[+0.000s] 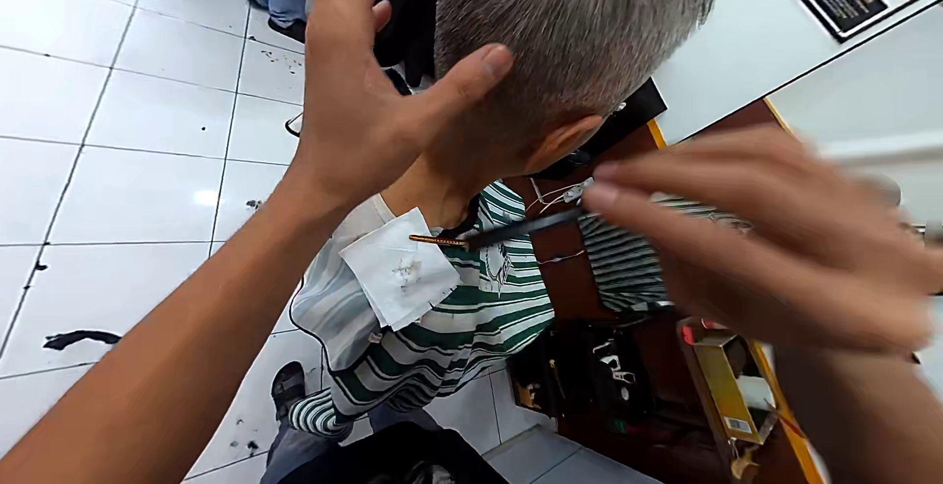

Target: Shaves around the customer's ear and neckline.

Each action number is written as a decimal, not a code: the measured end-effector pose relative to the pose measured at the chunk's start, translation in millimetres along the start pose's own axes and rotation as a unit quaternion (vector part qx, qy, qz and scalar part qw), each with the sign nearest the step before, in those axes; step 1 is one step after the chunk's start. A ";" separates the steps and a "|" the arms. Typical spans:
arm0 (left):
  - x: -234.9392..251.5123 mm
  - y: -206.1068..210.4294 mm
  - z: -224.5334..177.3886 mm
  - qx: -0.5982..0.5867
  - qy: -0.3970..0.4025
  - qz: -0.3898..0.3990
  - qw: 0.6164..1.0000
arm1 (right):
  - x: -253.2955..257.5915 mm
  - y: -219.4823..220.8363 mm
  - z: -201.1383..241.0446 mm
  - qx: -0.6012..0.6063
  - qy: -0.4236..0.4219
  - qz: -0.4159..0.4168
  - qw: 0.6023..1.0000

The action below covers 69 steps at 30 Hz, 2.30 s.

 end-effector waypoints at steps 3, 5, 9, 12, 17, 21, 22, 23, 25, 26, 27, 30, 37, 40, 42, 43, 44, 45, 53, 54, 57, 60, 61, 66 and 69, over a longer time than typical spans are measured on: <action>6.2 4.1 5.2 -0.027 -0.051 0.008 0.998 | 30.8 -8.0 -32.0 -0.055 -0.009 0.076 0.996; 7.3 6.9 9.1 -0.031 -0.076 0.018 0.996 | 43.7 -5.4 -49.8 -0.071 -0.008 0.128 0.989; 5.3 18.9 17.1 -0.046 -0.074 0.025 0.996 | 52.4 2.0 -58.3 -0.077 -0.035 0.192 0.978; 2.1 28.1 20.6 -0.069 -0.072 0.021 0.995 | 50.9 5.5 -53.7 -0.103 -0.068 0.203 0.971; -1.1 33.7 24.1 -0.052 -0.081 0.003 0.995 | 48.4 6.5 -50.8 -0.118 -0.083 0.177 0.973; -1.5 37.1 24.1 -0.052 -0.079 -0.007 0.996 | 45.7 3.3 -58.0 -0.097 -0.059 0.160 0.980; -1.3 38.1 22.9 -0.054 -0.077 -0.010 0.995 | 44.6 1.8 -60.5 -0.089 -0.049 0.157 0.982; -1.0 38.8 21.7 -0.052 -0.077 -0.012 0.996 | 43.4 0.4 -62.6 -0.079 -0.041 0.149 0.985; -0.3 40.2 19.8 -0.038 -0.078 -0.011 0.996 | 40.2 -1.9 -64.4 -0.070 -0.036 0.137 0.987; -0.2 41.3 19.0 -0.030 -0.079 -0.012 0.996 | 38.6 -2.6 -64.1 -0.069 -0.039 0.131 0.988; 0.5 42.5 18.1 -0.026 -0.076 -0.012 0.997 | 37.4 -3.5 -64.2 -0.069 -0.046 0.123 0.989; 1.7 44.6 17.5 -0.013 -0.083 -0.016 0.996 | 34.3 -5.9 -66.8 -0.068 -0.057 0.101 0.991; 3.6 41.8 19.3 -0.018 -0.041 -0.050 0.998 | 23.6 -8.8 -84.1 -0.030 -0.021 0.041 0.998; 2.7 40.6 17.5 -0.010 -0.029 -0.053 0.998 | 19.2 -7.1 -86.8 -0.020 -0.016 0.029 0.999; 2.8 40.7 17.1 -0.010 -0.035 -0.051 0.998 | 17.1 -3.5 -85.2 -0.027 -0.029 0.032 0.999; 3.2 40.8 17.0 -0.015 -0.037 -0.049 0.998 | 16.6 -1.3 -83.8 -0.033 -0.036 0.033 0.998; 3.4 41.1 16.8 -0.018 -0.038 -0.047 0.998 | 16.3 0.7 -82.6 -0.040 -0.042 0.033 0.998; 3.8 41.3 16.7 -0.020 -0.039 -0.046 0.998 | 16.1 2.6 -81.8 -0.043 -0.046 0.034 0.997; 5.1 43.0 17.9 -0.016 -0.041 -0.041 0.998 | 14.3 6.2 -81.6 -0.055 -0.055 0.036 0.996; 5.3 43.2 17.8 -0.015 -0.043 -0.039 0.998 | 13.8 6.6 -82.2 -0.055 -0.054 0.037 0.996; 5.8 44.0 18.1 -0.010 -0.041 -0.041 0.998 | 13.0 7.0 -83.8 -0.057 -0.057 0.036 0.996; 5.9 44.4 18.8 -0.008 -0.043 -0.047 0.998 | 12.2 7.6 -84.5 -0.058 -0.060 0.033 0.996; 6.0 44.3 19.0 -0.008 -0.044 -0.049 0.998 | 12.1 7.9 -84.6 -0.058 -0.062 0.033 0.996; 5.8 44.0 19.1 -0.011 -0.040 -0.052 0.998 | 11.2 8.9 -85.2 -0.062 -0.063 0.030 0.996; 5.6 43.6 18.7 -0.014 -0.032 -0.059 0.998 | 11.2 9.2 -84.7 -0.065 -0.066 0.033 0.995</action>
Point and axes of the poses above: each hand's wrist, its own x-axis towards the middle knuckle, its own y-axis out of the palm, z = x × y, the point moved 7 cm from there along x, towards the middle knuckle
